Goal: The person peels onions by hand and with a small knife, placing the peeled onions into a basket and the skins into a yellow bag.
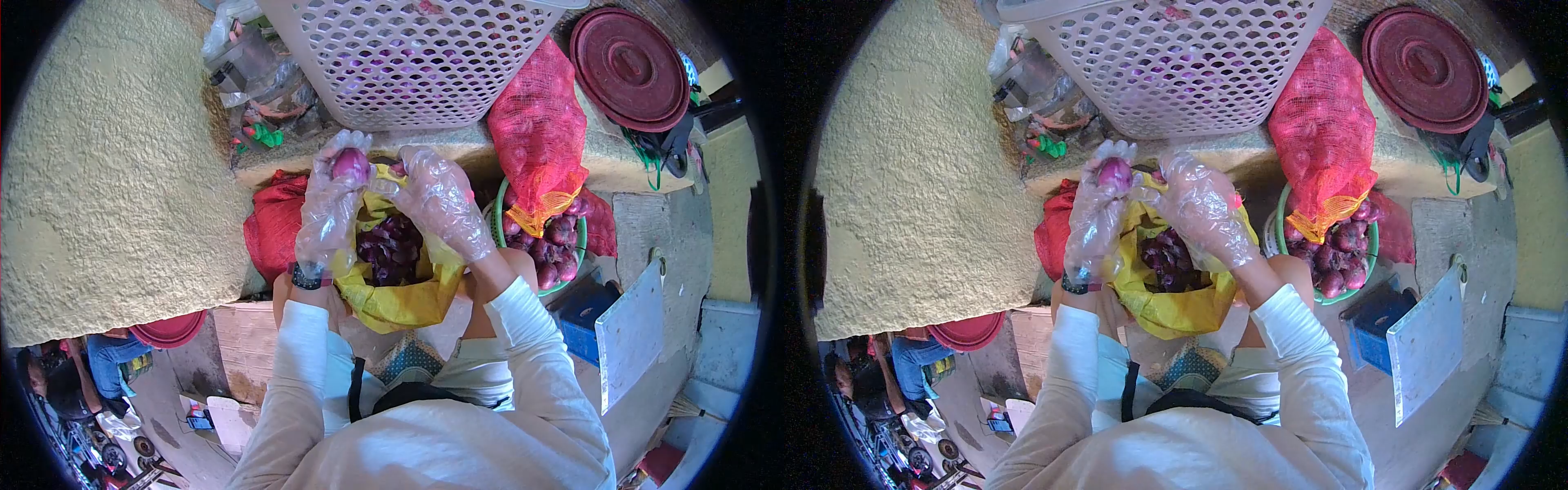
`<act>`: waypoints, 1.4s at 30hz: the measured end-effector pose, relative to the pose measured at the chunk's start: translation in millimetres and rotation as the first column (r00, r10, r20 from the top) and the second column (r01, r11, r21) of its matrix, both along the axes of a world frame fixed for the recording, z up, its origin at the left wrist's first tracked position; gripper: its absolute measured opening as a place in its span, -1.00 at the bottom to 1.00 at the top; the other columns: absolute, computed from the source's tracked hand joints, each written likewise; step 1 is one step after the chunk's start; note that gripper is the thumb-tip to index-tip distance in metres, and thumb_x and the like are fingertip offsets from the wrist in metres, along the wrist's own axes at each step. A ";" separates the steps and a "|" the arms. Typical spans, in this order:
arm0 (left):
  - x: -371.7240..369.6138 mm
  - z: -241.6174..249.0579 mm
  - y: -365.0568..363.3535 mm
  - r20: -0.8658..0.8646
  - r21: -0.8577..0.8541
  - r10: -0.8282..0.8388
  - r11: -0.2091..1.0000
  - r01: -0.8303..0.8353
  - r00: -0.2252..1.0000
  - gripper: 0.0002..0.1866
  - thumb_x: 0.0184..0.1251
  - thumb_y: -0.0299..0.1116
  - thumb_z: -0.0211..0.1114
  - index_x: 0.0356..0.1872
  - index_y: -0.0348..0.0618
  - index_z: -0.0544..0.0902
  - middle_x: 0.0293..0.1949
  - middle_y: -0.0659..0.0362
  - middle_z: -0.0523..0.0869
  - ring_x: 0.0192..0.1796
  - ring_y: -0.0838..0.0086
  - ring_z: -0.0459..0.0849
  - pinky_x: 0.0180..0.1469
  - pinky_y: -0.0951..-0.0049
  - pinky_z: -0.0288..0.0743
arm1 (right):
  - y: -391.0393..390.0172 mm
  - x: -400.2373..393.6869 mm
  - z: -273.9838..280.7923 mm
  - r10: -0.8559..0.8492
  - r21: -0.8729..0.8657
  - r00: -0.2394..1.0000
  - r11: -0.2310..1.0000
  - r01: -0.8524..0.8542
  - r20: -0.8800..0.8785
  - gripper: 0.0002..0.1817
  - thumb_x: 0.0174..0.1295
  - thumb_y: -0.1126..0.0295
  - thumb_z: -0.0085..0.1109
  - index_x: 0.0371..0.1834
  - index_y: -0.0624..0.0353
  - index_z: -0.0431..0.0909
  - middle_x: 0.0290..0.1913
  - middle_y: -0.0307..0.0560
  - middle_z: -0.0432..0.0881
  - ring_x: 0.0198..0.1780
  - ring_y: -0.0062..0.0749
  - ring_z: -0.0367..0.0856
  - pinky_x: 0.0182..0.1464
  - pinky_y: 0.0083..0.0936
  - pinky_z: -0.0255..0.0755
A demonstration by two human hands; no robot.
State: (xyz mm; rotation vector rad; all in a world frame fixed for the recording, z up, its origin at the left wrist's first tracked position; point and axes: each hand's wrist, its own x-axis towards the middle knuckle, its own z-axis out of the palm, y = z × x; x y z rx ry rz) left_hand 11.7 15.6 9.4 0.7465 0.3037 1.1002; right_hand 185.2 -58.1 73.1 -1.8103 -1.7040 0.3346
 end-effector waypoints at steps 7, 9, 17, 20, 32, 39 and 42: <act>-0.7 0.1 0.4 0.041 0.103 0.054 0.993 -0.058 0.998 -0.31 0.17 -0.63 0.45 0.37 -0.07 0.47 0.39 0.05 0.49 0.43 0.21 0.49 0.51 0.15 0.42 | -4.5 -14.3 -0.1 -0.005 0.034 1.000 0.999 0.004 0.030 -0.55 0.22 0.01 0.51 -0.25 0.20 0.62 -0.31 0.12 0.74 -0.24 0.11 0.75 -0.19 -0.09 0.61; -4.4 5.5 -2.3 0.034 0.078 0.048 0.996 -0.051 0.998 -0.32 0.18 -0.64 0.42 0.37 -0.07 0.48 0.39 0.03 0.49 0.42 0.22 0.50 0.51 0.15 0.42 | -7.8 -17.5 3.7 -0.037 0.048 0.999 0.998 0.037 -0.012 -0.55 0.21 0.01 0.51 -0.26 0.19 0.61 -0.34 0.09 0.74 -0.27 0.07 0.75 -0.22 -0.10 0.60; -4.4 8.7 -6.1 0.027 0.055 0.086 0.995 -0.087 0.996 -0.38 0.23 -0.75 0.29 0.33 -0.09 0.51 0.38 0.04 0.52 0.31 0.28 0.56 0.45 0.19 0.47 | -10.9 -28.8 9.9 -0.054 0.110 0.996 0.993 0.045 0.074 -0.56 0.24 0.00 0.49 -0.30 0.19 0.60 -0.35 0.08 0.73 -0.28 0.06 0.75 -0.23 -0.10 0.60; -4.0 7.1 -4.5 0.040 0.121 0.104 0.987 -0.108 0.994 -0.39 0.22 -0.75 0.30 0.31 -0.09 0.52 0.38 0.06 0.52 0.29 0.29 0.57 0.41 0.22 0.50 | -8.6 -28.0 -2.5 -0.067 0.083 0.998 0.994 0.065 0.016 -0.55 0.24 0.00 0.49 -0.30 0.19 0.59 -0.35 0.09 0.73 -0.29 0.08 0.75 -0.23 -0.09 0.60; -4.1 15.6 -12.8 -0.103 0.122 0.185 0.977 -0.172 0.977 -0.41 0.16 -0.82 0.29 0.24 -0.16 0.52 0.36 0.03 0.54 0.20 0.34 0.62 0.32 0.32 0.56 | -17.2 -31.2 15.9 -0.107 -0.037 0.991 0.994 0.104 -0.079 -0.55 0.25 0.02 0.47 -0.23 0.24 0.62 -0.29 0.17 0.76 -0.21 0.16 0.76 -0.14 -0.04 0.60; -5.0 11.5 -11.4 -0.112 0.130 0.189 0.976 -0.174 0.976 -0.41 0.15 -0.84 0.29 0.22 -0.18 0.52 0.31 0.03 0.57 0.19 0.34 0.62 0.33 0.32 0.55 | -16.2 -32.5 14.0 -0.126 -0.100 0.986 0.988 0.116 -0.105 -0.53 0.28 -0.01 0.43 -0.23 0.26 0.63 -0.28 0.21 0.75 -0.19 0.18 0.75 -0.10 -0.04 0.60; -0.8 12.7 -5.1 -0.124 0.132 0.194 0.975 -0.177 0.973 -0.41 0.15 -0.84 0.29 0.22 -0.16 0.52 0.31 0.03 0.58 0.18 0.34 0.63 0.33 0.31 0.55 | -7.9 -25.9 5.5 -0.096 -0.116 0.995 0.989 0.091 -0.039 -0.50 0.29 -0.04 0.42 -0.23 0.26 0.63 -0.28 0.22 0.74 -0.19 0.18 0.75 -0.10 -0.04 0.59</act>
